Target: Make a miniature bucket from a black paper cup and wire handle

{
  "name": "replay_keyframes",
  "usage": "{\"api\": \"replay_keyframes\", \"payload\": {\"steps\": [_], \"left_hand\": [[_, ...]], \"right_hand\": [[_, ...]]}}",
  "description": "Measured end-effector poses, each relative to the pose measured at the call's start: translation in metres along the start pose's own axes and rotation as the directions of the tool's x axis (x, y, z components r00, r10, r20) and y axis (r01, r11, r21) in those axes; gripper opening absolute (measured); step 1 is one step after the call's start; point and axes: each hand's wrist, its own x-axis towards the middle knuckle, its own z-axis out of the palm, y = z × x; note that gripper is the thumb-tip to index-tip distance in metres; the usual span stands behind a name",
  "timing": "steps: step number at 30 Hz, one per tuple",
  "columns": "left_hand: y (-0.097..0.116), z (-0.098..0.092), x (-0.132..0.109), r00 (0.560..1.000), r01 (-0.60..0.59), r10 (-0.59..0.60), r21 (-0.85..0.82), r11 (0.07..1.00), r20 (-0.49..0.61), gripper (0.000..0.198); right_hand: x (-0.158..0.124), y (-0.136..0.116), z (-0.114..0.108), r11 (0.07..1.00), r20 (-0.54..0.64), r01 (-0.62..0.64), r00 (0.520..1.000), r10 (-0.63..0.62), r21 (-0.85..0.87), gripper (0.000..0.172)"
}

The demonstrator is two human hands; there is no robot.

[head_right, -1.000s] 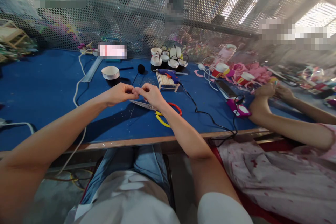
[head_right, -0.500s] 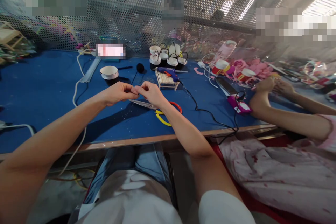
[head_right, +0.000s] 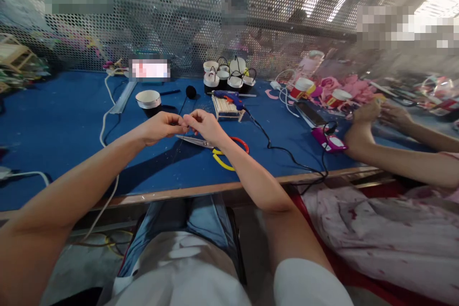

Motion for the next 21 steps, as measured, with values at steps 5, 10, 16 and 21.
{"api": "replay_keyframes", "payload": {"steps": [5,10,16,21], "left_hand": [[-0.0023,-0.0033,0.0023,1.0,0.008,-0.009,0.02,1.0,0.021,0.018],[-0.0076,-0.0015,0.0055,0.979,-0.18,0.195,0.186,0.966,-0.062,0.016],[-0.0093,0.0032,0.0047,0.959,-0.214,0.268,0.39,0.896,-0.09,0.017],[-0.0081,0.0028,0.0041,0.969,-0.208,0.236,0.287,0.935,-0.066,0.018]], "right_hand": [[0.0008,0.0006,-0.0023,0.999,0.013,0.036,0.999,-0.036,0.029,0.031],[0.0,-0.0031,-0.0013,0.996,-0.056,0.019,0.998,-0.024,-0.09,0.035],[0.0013,-0.0016,0.0007,0.966,-0.147,0.037,0.986,-0.076,-0.255,0.039],[0.0006,-0.0018,0.001,0.983,-0.115,0.021,0.992,-0.042,-0.183,0.036]]}}
